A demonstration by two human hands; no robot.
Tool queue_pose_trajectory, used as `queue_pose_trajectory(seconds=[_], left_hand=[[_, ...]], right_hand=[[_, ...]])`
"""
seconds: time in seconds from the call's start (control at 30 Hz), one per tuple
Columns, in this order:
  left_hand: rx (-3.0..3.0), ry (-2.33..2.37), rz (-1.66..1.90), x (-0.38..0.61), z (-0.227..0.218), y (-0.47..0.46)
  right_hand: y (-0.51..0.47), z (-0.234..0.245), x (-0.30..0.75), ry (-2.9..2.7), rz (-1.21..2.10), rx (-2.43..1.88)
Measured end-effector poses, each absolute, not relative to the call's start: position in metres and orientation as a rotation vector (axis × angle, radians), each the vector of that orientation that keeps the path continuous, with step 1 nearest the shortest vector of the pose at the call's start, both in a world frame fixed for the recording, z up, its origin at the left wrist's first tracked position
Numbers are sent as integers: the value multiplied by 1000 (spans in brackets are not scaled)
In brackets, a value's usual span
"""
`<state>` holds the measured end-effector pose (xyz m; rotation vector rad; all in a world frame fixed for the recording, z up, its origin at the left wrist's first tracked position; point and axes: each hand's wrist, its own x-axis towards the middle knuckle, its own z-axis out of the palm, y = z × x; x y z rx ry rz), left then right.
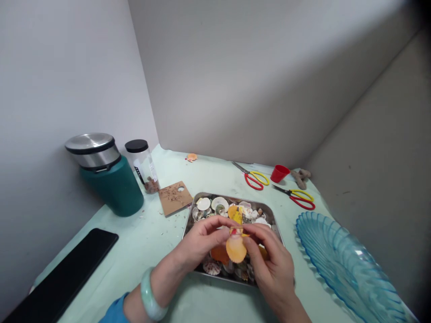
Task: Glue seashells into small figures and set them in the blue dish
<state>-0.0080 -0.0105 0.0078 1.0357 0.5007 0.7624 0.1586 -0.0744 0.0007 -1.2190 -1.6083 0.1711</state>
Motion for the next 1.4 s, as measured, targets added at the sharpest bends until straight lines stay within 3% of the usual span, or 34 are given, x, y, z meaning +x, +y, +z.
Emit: queue_pose_trajectory(seconds=[0.53, 1.2, 1.4], left_hand=[[894, 615, 854, -5, 10, -9], [1041, 743, 739, -5, 14, -11], [979, 660, 737, -7, 6, -11]], right_hand=[[-75, 1, 157, -1796, 42, -1145], [-77, -2, 158, -1552, 227, -1323], [-75, -2, 157, -1759, 62, -1187]])
